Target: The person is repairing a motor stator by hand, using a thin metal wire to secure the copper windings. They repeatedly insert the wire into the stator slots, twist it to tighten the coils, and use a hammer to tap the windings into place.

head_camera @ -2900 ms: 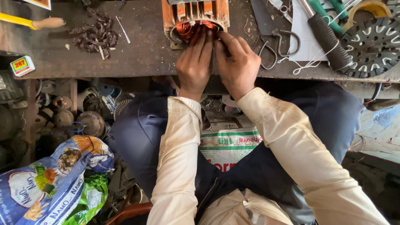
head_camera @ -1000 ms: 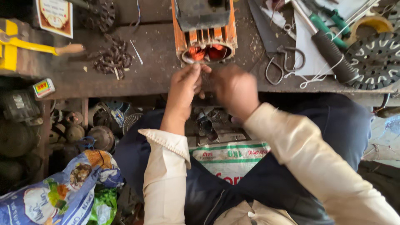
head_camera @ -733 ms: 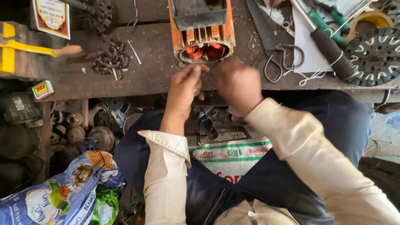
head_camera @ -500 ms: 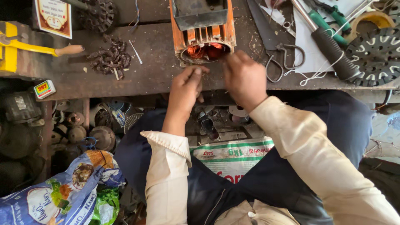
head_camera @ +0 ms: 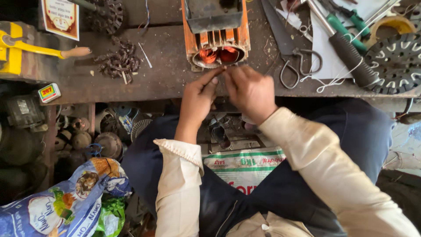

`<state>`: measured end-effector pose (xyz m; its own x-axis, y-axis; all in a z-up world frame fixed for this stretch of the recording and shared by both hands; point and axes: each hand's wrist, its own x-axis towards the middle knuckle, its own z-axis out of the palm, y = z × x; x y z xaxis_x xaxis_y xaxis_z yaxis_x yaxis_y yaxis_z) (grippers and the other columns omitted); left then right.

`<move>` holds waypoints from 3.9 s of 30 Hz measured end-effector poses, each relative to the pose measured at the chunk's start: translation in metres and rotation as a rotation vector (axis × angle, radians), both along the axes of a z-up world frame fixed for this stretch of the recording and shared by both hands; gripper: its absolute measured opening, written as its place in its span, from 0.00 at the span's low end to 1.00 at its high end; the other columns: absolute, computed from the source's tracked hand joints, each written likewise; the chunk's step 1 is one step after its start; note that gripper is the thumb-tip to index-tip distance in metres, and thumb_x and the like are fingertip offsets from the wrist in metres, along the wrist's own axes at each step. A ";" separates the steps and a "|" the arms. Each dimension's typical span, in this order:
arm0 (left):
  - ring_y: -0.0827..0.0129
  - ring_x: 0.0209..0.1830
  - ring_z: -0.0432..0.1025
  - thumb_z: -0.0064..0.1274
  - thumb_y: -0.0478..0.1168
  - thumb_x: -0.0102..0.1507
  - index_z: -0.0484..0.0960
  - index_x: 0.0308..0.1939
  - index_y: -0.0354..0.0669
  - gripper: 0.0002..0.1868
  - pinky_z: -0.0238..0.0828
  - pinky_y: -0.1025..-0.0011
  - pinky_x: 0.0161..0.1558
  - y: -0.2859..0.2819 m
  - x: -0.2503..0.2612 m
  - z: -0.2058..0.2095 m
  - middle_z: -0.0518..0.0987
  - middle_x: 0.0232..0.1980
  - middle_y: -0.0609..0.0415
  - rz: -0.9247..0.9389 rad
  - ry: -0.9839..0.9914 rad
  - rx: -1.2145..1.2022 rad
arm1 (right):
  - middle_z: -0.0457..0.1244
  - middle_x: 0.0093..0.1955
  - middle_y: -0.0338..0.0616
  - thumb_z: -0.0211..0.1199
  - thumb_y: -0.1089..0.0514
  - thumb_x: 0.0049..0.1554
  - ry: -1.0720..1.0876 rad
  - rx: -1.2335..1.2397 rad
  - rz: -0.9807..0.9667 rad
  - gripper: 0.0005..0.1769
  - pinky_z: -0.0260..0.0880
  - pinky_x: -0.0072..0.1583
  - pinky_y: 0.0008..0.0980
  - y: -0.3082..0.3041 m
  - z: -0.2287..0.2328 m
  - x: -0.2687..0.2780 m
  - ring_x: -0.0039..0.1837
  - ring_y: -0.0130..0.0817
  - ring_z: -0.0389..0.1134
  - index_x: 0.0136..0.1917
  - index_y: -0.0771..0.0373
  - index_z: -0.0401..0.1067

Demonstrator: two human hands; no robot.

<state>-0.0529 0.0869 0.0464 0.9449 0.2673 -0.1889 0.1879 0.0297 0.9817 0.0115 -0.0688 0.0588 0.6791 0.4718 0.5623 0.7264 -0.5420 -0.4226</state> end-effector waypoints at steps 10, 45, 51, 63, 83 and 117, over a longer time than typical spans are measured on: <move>0.76 0.23 0.77 0.56 0.37 0.65 0.88 0.49 0.45 0.10 0.72 0.74 0.30 -0.009 0.005 0.006 0.83 0.25 0.54 0.100 -0.066 0.410 | 0.69 0.44 0.46 0.68 0.58 0.63 0.099 0.222 -0.042 0.06 0.73 0.42 0.37 0.004 -0.004 0.000 0.41 0.42 0.73 0.53 0.60 0.79; 0.59 0.60 0.72 0.58 0.34 0.62 0.84 0.50 0.38 0.12 0.70 0.58 0.61 0.005 0.005 -0.010 0.78 0.55 0.53 0.040 -0.560 1.538 | 0.69 0.42 0.50 0.64 0.60 0.62 0.203 -0.029 0.077 0.05 0.71 0.42 0.43 -0.036 0.037 -0.003 0.40 0.50 0.71 0.50 0.62 0.77; 0.57 0.58 0.72 0.64 0.32 0.58 0.84 0.51 0.41 0.17 0.69 0.59 0.61 0.000 0.000 -0.007 0.79 0.56 0.53 0.140 -0.510 1.277 | 0.70 0.45 0.48 0.64 0.61 0.64 0.127 0.002 0.050 0.04 0.73 0.42 0.38 -0.045 0.048 0.004 0.39 0.41 0.72 0.50 0.63 0.78; 0.47 0.59 0.75 0.78 0.43 0.51 0.62 0.70 0.31 0.52 0.73 0.58 0.59 0.017 0.047 0.031 0.78 0.60 0.32 0.293 -0.449 1.063 | 0.70 0.48 0.48 0.69 0.67 0.62 -0.182 -0.001 0.033 0.06 0.73 0.49 0.34 -0.098 0.073 0.078 0.46 0.39 0.73 0.53 0.68 0.77; 0.58 0.52 0.83 0.72 0.31 0.57 0.81 0.63 0.41 0.31 0.82 0.66 0.52 0.029 0.076 0.088 0.83 0.61 0.49 0.435 -0.619 1.429 | 0.68 0.39 0.38 0.64 0.66 0.64 0.462 0.512 -0.133 0.05 0.68 0.41 0.19 -0.121 0.106 0.078 0.39 0.20 0.70 0.52 0.72 0.75; 0.57 0.57 0.76 0.65 0.30 0.63 0.80 0.55 0.37 0.17 0.67 0.58 0.61 -0.025 -0.038 0.107 0.84 0.54 0.49 0.276 -0.715 1.224 | 0.68 0.49 0.43 0.69 0.59 0.58 0.003 -0.559 -0.292 0.00 0.72 0.49 0.42 -0.210 0.030 0.040 0.50 0.45 0.72 0.44 0.54 0.79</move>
<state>-0.0907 0.0614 0.1532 0.6298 0.0980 0.7705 -0.2187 -0.9295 0.2970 0.0511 -0.2783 0.0888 0.8253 0.4891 0.2822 0.5147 -0.8572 -0.0197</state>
